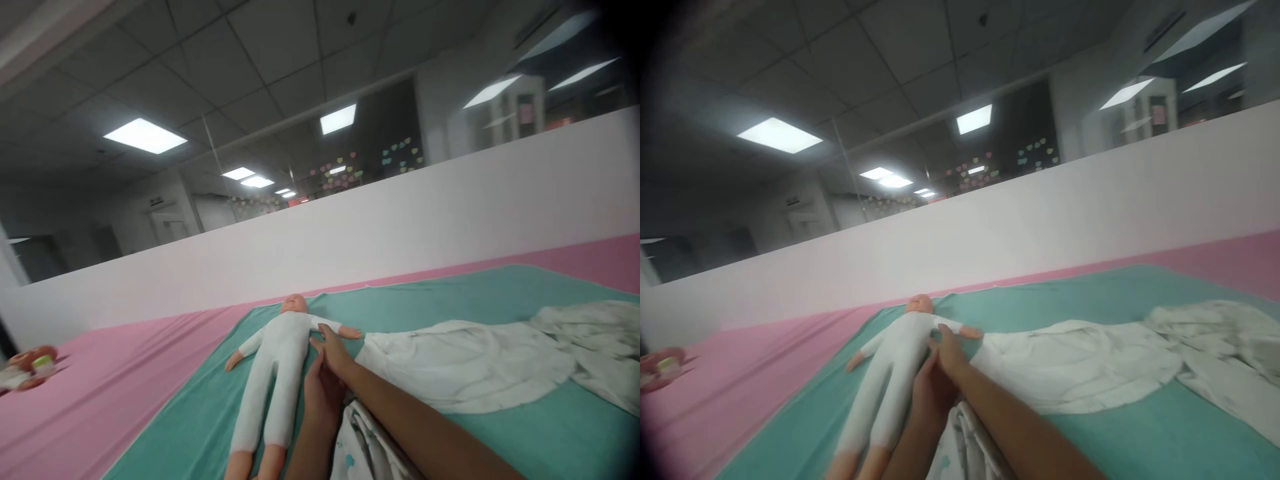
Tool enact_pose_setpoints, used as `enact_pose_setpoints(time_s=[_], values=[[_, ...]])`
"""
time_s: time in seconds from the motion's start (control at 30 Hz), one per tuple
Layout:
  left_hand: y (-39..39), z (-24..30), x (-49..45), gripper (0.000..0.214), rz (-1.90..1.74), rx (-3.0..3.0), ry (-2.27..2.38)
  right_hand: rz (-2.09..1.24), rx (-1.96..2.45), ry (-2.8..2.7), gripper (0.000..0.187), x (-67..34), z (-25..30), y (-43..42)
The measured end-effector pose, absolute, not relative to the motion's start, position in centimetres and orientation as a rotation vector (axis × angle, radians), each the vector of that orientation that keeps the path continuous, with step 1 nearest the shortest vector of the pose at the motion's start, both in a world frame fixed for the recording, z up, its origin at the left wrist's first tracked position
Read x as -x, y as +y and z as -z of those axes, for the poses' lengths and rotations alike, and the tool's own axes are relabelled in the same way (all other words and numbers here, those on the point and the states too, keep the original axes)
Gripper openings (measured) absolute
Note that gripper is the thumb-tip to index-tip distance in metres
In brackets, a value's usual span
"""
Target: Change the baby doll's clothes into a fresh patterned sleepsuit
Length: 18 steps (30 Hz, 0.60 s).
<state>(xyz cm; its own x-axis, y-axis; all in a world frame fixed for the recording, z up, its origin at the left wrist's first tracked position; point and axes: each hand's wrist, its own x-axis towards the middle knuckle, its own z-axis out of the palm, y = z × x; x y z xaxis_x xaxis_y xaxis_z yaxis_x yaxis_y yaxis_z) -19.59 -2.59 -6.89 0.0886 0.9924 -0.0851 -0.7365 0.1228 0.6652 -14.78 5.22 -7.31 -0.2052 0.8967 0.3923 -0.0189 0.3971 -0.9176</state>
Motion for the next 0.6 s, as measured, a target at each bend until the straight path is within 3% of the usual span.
enact_pose_setpoints(time_s=[0.13, 0.27, 0.43, 0.6], values=[[-2.7, 6.9, 18.1, 0.034, -1.467, -0.946, 0.941, -0.536, 0.879, -1.81, 0.043, 4.5, 7.9, 1.8], [-2.6, 7.4, 17.5, 0.04, -1.286, -1.48, 1.355, 0.044, 1.469, -2.012, 0.04, -9.0, 8.6, -0.9], [-1.8, 7.8, 17.5, 0.037, -0.931, -1.868, 1.694, 0.14, 1.959, -1.689, 0.037, -21.2, 8.3, -3.1], [-2.1, 7.8, 17.5, 0.023, -0.788, -2.06, 1.729, 0.125, 2.029, -1.577, 0.031, -22.8, 8.5, -3.8]])
